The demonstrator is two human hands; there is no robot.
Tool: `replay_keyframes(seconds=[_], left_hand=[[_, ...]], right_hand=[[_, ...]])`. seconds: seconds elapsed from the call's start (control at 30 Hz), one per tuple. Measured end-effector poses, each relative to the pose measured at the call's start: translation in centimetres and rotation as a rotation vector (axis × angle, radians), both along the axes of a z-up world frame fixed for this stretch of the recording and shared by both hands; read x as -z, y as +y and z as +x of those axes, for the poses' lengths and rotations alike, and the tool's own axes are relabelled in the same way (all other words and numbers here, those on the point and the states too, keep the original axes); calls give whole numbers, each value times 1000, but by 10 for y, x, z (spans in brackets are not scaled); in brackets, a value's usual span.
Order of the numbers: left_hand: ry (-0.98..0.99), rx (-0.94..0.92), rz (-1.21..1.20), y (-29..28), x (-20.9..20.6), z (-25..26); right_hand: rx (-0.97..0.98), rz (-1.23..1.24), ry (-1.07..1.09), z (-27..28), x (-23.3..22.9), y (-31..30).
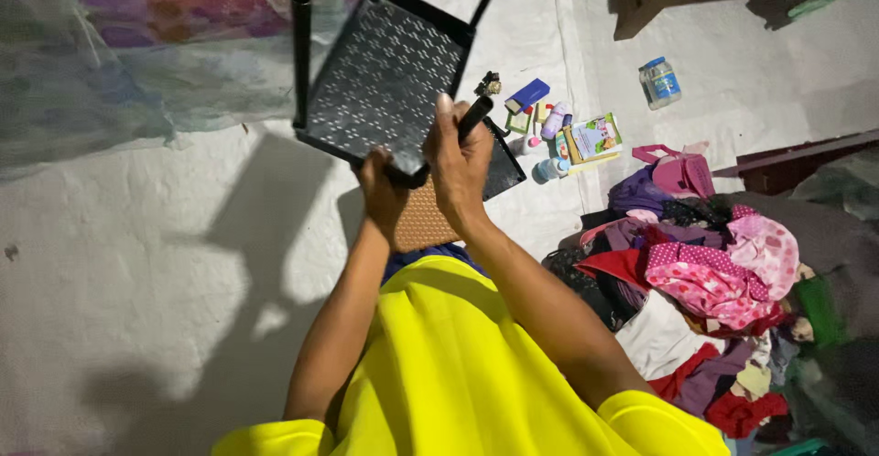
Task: The person assembles a black perforated plastic rack by inserting legs into the tray and stacking multiple trays together. The person handles the trays and legs by hand, repeatedly inserting and adjusting the components to form a multi-tiered structure.
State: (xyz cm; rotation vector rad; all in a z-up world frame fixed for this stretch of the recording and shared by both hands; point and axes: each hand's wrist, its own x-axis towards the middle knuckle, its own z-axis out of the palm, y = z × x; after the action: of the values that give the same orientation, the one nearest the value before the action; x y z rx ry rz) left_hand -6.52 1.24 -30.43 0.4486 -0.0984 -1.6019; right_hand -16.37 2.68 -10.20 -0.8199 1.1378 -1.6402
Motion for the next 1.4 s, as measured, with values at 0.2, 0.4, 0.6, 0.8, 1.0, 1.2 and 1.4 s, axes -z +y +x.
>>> replay_keyframes(seconds=[0.2,0.4,0.6,0.8,1.0,1.2,1.4], left_hand=[[-352,194,-103,-5,-53,37],[-300,111,175,-6,-103,19],[-563,-320,-124,-19,-126,-10],[-171,216,-191,-12,-115,-4],[192,426,-150,22,-99,-17],[25,156,-99,8,-137,-21],[-192,15,-107,-5,-149,-6]], right_hand=[[-879,-240,-234,-45,-29,-1],[-307,-204,-176,-18,-62,-1],[145,-309,-12,-10,-54,8],[-349,-607,21,-37,-63,11],[-719,-398,-100,-49,-95,15],[-111,-369,375,-30,-85,36],[-37,-317,388,-52,-77,37]])
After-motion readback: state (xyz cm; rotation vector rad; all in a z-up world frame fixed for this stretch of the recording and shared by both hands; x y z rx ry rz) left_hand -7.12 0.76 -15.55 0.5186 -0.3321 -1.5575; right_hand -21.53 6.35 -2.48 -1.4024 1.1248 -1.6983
